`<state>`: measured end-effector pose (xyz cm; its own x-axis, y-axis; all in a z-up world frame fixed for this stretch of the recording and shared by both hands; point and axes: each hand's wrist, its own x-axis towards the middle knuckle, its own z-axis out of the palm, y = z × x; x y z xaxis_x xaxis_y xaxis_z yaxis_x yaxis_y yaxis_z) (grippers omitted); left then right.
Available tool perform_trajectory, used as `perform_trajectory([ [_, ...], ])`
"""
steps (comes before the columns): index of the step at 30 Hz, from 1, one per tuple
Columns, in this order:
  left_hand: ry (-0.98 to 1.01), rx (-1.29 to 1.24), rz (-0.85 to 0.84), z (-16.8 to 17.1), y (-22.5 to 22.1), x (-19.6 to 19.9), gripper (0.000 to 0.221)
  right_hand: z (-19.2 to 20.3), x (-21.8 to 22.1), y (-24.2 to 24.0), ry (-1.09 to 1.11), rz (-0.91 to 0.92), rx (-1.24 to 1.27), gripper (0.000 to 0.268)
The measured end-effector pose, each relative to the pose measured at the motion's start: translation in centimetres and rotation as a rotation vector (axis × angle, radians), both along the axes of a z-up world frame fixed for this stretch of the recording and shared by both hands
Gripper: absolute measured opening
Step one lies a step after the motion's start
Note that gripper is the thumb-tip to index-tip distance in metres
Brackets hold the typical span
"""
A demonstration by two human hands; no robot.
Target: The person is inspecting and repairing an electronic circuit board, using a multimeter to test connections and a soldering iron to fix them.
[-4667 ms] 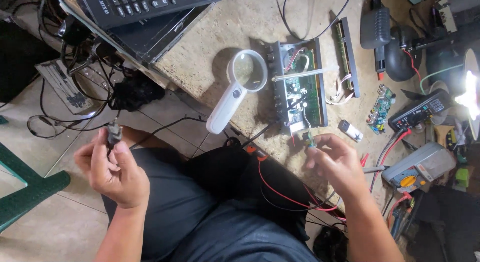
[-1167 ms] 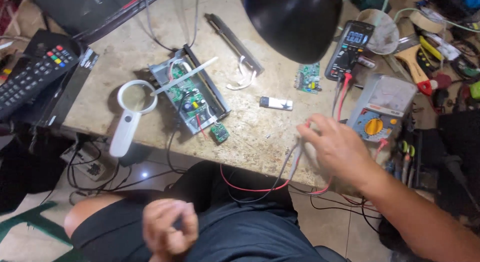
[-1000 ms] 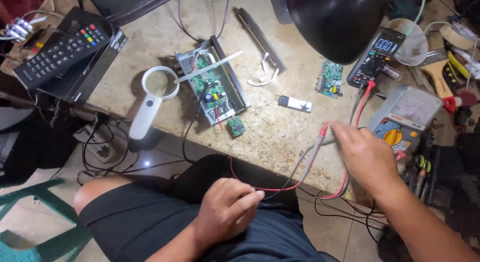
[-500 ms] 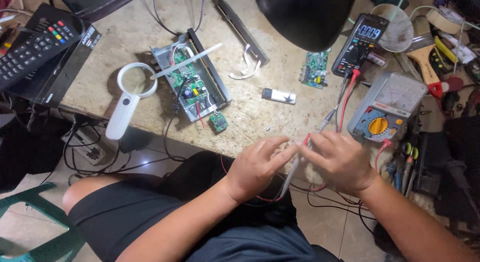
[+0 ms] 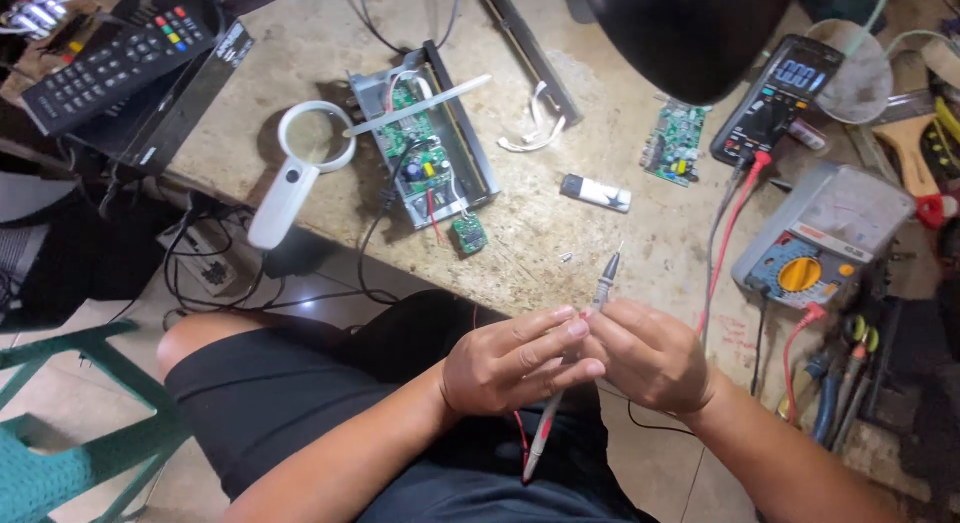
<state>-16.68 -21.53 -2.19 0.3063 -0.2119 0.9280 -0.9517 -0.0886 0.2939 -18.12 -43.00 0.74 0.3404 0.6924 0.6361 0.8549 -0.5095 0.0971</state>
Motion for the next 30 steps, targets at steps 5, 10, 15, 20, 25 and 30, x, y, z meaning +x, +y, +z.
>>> perform_trajectory([
  [5,0.020,-0.006,0.091,-0.9,1.5,-0.5,0.032,0.7,1.0,2.8,0.073,-0.030,0.093,0.030],
  [10,0.078,0.134,0.069,0.2,3.8,-1.1,0.029,2.8,1.0,3.7,0.276,0.003,0.178,0.018],
  [15,0.206,0.197,0.030,1.4,6.2,-2.0,0.026,3.2,0.4,4.0,0.272,0.055,0.192,0.024],
  [20,0.331,0.099,-0.061,3.0,7.4,-3.4,0.028,3.3,-1.1,5.2,0.575,-0.343,0.477,0.012],
  [25,0.392,0.099,-0.007,1.9,6.1,-2.3,0.016,2.1,-0.3,4.9,0.825,-0.437,0.438,0.015],
  [30,0.421,0.094,0.003,2.6,5.7,-1.3,0.025,1.6,0.1,3.9,0.986,-0.502,0.451,0.018],
])
